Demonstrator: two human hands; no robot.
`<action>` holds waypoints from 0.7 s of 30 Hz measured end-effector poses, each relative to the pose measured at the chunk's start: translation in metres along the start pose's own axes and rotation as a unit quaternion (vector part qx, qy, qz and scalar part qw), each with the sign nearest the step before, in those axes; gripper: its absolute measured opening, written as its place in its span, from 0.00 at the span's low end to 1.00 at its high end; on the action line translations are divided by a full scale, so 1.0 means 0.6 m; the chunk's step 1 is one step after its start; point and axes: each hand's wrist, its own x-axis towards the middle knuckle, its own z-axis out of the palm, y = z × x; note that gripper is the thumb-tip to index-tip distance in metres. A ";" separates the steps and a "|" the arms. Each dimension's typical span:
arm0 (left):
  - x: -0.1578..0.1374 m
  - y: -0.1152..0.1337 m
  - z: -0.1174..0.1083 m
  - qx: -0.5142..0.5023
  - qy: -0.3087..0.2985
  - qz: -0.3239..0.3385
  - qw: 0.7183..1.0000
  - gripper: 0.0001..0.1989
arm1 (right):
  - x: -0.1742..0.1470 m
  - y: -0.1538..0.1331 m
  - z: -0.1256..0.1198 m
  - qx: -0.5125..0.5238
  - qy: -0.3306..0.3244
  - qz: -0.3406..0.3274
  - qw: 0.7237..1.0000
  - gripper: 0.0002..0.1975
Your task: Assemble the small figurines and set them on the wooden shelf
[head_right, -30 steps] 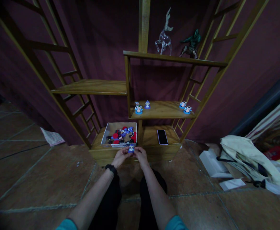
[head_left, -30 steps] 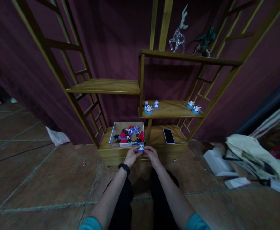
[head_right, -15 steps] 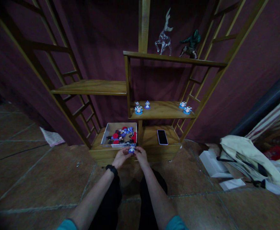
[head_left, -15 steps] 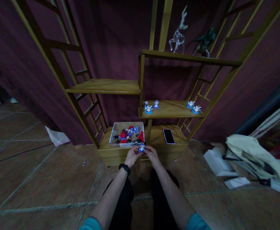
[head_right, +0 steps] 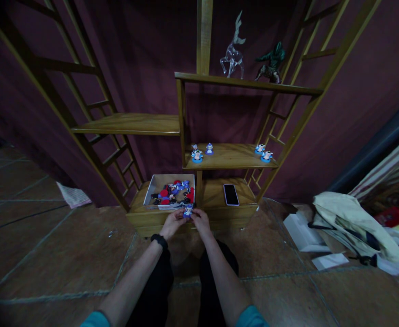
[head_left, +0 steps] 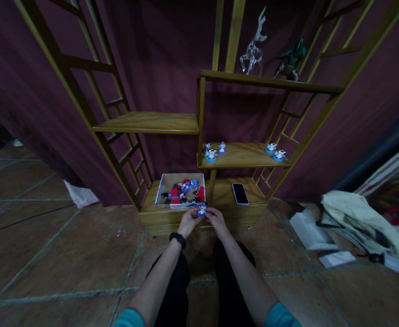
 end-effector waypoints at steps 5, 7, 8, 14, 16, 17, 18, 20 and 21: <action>-0.001 0.003 0.002 0.009 -0.011 -0.002 1.000 0.18 | 0.004 0.005 0.000 -0.005 0.000 -0.010 1.000 0.11; -0.001 0.004 0.003 0.010 -0.012 -0.002 1.000 0.18 | 0.005 0.005 0.000 -0.014 0.001 -0.011 1.000 0.11; -0.001 0.005 0.003 0.011 -0.011 -0.001 1.000 0.18 | 0.005 0.006 -0.001 -0.018 0.001 -0.011 1.000 0.11; -0.003 0.010 0.004 0.021 -0.026 0.007 0.999 0.18 | 0.006 0.004 -0.003 -0.040 -0.004 -0.033 0.999 0.09; -0.006 0.014 0.006 0.021 -0.030 0.006 0.999 0.17 | 0.004 0.001 -0.004 -0.050 -0.008 -0.039 0.998 0.08; -0.007 0.017 0.007 0.021 -0.030 0.004 0.999 0.17 | 0.004 0.000 -0.004 -0.055 -0.009 -0.041 0.998 0.08; -0.009 0.019 0.008 0.023 -0.029 0.001 0.999 0.17 | 0.003 -0.002 -0.004 -0.059 -0.011 -0.042 0.997 0.08; -0.011 0.023 0.010 0.029 -0.029 -0.004 0.999 0.17 | 0.001 -0.005 -0.005 -0.064 -0.015 -0.042 0.997 0.08; -0.012 0.025 0.011 0.032 -0.030 -0.005 0.999 0.16 | 0.001 -0.005 -0.005 -0.064 -0.016 -0.044 0.997 0.08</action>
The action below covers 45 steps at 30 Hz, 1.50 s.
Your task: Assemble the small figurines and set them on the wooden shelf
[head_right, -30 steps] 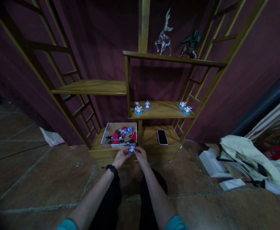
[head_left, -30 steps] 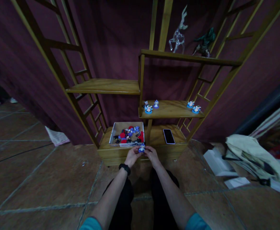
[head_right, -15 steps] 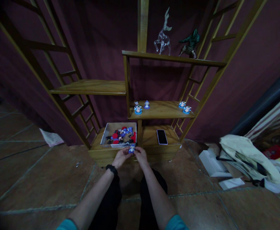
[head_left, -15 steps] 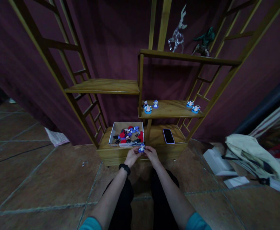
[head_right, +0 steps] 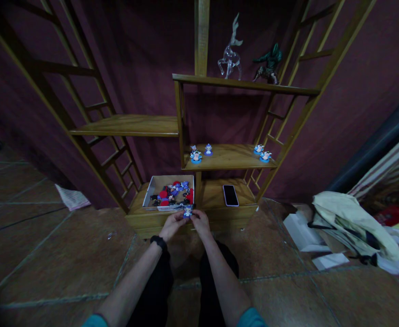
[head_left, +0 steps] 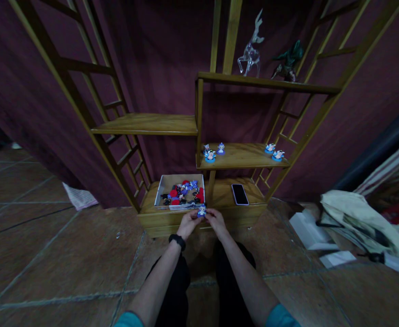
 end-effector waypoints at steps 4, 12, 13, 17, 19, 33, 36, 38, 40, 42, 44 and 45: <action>0.000 -0.002 0.000 0.006 0.009 -0.003 1.000 0.16 | 0.000 0.001 -0.002 0.004 0.003 -0.010 1.000 0.08; 0.005 -0.012 -0.001 -0.013 0.045 -0.008 0.999 0.19 | 0.004 0.008 -0.004 0.009 0.009 -0.016 1.000 0.09; 0.005 -0.011 -0.001 -0.013 0.046 -0.008 0.999 0.19 | 0.004 0.010 -0.004 0.005 0.010 -0.017 1.000 0.09; 0.002 -0.006 0.001 -0.013 0.047 -0.009 0.999 0.18 | 0.008 0.016 -0.004 -0.025 0.017 -0.030 0.999 0.09; 0.001 -0.005 0.002 -0.012 0.044 -0.011 0.999 0.18 | 0.010 0.018 -0.004 -0.043 0.024 -0.043 0.998 0.08; 0.016 -0.029 -0.002 -0.005 0.017 0.028 0.999 0.16 | 0.006 0.015 0.002 -0.010 -0.023 -0.102 0.994 0.14; 0.019 -0.034 -0.004 -0.002 0.022 0.036 0.999 0.16 | 0.006 0.015 0.002 -0.010 -0.031 -0.103 0.994 0.15; 0.019 -0.036 -0.004 0.008 0.024 0.038 0.999 0.16 | 0.006 0.015 0.001 -0.011 -0.030 -0.104 0.994 0.14; 0.018 -0.035 -0.003 0.015 0.024 0.036 0.999 0.16 | 0.006 0.014 0.001 -0.016 -0.027 -0.108 0.994 0.14; 0.017 -0.032 -0.001 0.013 0.024 0.037 0.999 0.16 | 0.005 0.014 0.001 -0.022 -0.025 -0.113 0.993 0.13; 0.016 -0.028 0.002 0.013 0.023 0.040 0.999 0.16 | 0.005 0.012 0.001 -0.029 -0.022 -0.118 0.992 0.13; 0.015 -0.026 0.004 0.016 0.022 0.041 0.999 0.15 | 0.004 0.012 0.001 -0.033 -0.020 -0.120 0.992 0.13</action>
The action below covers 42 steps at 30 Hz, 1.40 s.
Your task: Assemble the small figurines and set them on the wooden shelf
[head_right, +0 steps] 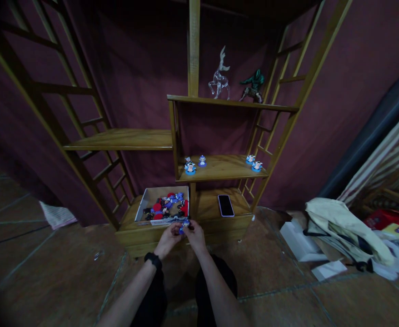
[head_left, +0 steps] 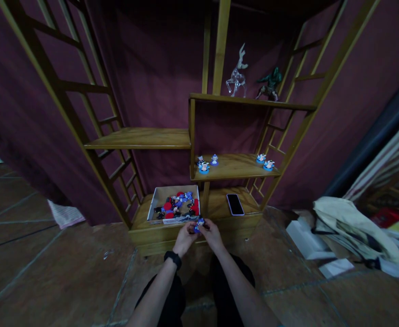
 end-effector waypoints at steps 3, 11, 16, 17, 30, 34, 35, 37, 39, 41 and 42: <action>-0.002 0.006 0.003 0.014 0.003 0.006 1.000 0.15 | -0.002 -0.004 -0.001 -0.011 0.002 -0.002 1.000 0.13; -0.001 0.005 0.003 0.040 -0.017 0.018 0.999 0.15 | -0.007 -0.019 -0.006 -0.032 0.019 -0.021 0.999 0.12; 0.002 0.000 0.000 0.047 -0.026 0.018 0.998 0.17 | -0.003 -0.015 -0.009 -0.023 0.020 -0.012 0.999 0.10; 0.002 0.000 0.001 0.049 -0.027 0.014 0.998 0.17 | -0.002 -0.014 -0.010 -0.021 0.022 -0.008 0.999 0.10; 0.002 -0.002 0.002 0.055 -0.009 0.019 0.998 0.18 | 0.002 -0.012 -0.010 0.076 0.023 0.024 0.997 0.12; 0.002 0.002 0.004 0.071 0.008 0.031 0.997 0.18 | 0.001 -0.013 -0.011 0.066 0.030 0.034 0.997 0.12; 0.001 0.003 0.005 0.079 0.012 0.035 0.996 0.18 | 0.001 -0.013 -0.011 0.063 0.032 0.034 0.997 0.12; 0.000 0.005 0.006 0.100 0.017 0.041 0.994 0.18 | 0.001 -0.012 -0.011 0.061 0.033 0.033 0.997 0.12; -0.001 0.006 0.007 0.122 0.025 0.045 0.991 0.18 | 0.000 -0.012 -0.011 0.065 0.031 0.032 0.997 0.12; -0.003 0.007 0.007 0.142 0.039 0.047 0.988 0.19 | 0.000 -0.013 -0.012 0.071 0.022 0.034 0.997 0.12; -0.003 0.007 0.007 0.150 0.047 0.049 0.986 0.19 | 0.000 -0.014 -0.012 0.075 0.018 0.035 0.996 0.12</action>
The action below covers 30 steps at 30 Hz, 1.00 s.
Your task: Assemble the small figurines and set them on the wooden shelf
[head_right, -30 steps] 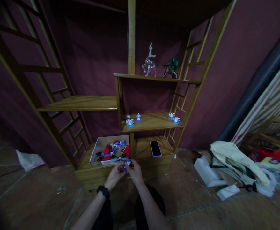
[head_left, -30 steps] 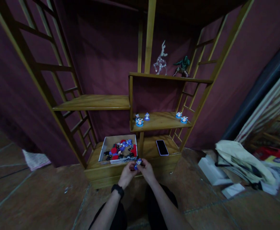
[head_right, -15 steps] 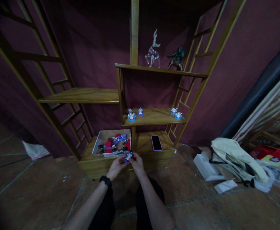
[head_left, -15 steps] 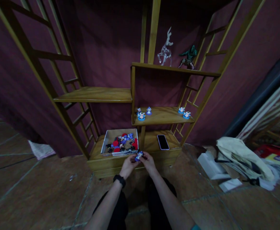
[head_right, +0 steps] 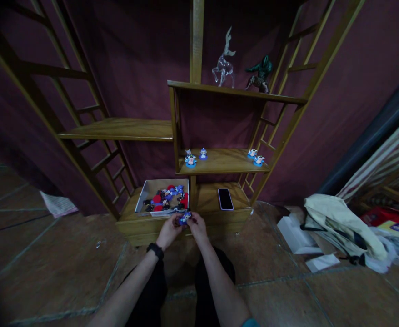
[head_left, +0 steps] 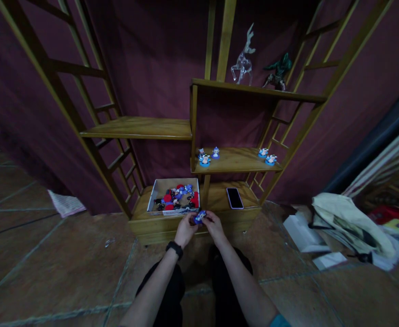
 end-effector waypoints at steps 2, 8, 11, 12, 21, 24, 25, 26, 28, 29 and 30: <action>-0.001 0.001 0.000 0.013 0.013 0.009 1.000 0.18 | -0.001 -0.002 0.000 0.008 -0.008 0.004 1.000 0.13; -0.004 0.012 -0.004 0.077 0.034 0.071 0.994 0.17 | -0.003 -0.004 0.000 0.016 -0.021 0.009 1.000 0.16; -0.009 0.021 -0.005 0.117 0.033 0.102 0.987 0.18 | -0.005 -0.003 0.000 0.016 -0.015 0.006 1.000 0.17; -0.011 0.024 -0.005 0.125 0.033 0.107 0.986 0.19 | -0.005 -0.003 0.000 0.015 -0.012 0.004 1.000 0.17; -0.019 0.028 -0.001 0.163 0.030 0.087 0.982 0.21 | -0.009 -0.013 -0.002 -0.003 0.006 -0.002 1.000 0.18; -0.013 0.018 -0.001 0.148 0.025 0.098 0.984 0.21 | -0.007 -0.008 -0.004 -0.006 0.006 0.001 1.000 0.19; -0.011 0.014 0.000 0.135 0.025 0.099 0.986 0.21 | -0.006 -0.007 -0.004 -0.006 0.007 0.003 1.000 0.19; -0.008 0.009 0.001 0.117 0.025 0.095 0.988 0.20 | -0.005 -0.005 -0.004 -0.006 0.008 0.006 1.000 0.19; -0.002 -0.002 0.004 0.064 0.028 0.067 0.995 0.19 | -0.003 -0.003 -0.004 -0.001 0.011 0.014 1.000 0.19; 0.000 -0.007 0.005 0.034 0.028 0.045 0.998 0.19 | -0.003 -0.002 -0.004 0.002 0.014 0.020 1.000 0.19; 0.003 -0.011 0.007 0.004 0.027 0.023 0.999 0.19 | -0.002 -0.002 -0.004 0.006 0.018 0.026 0.999 0.19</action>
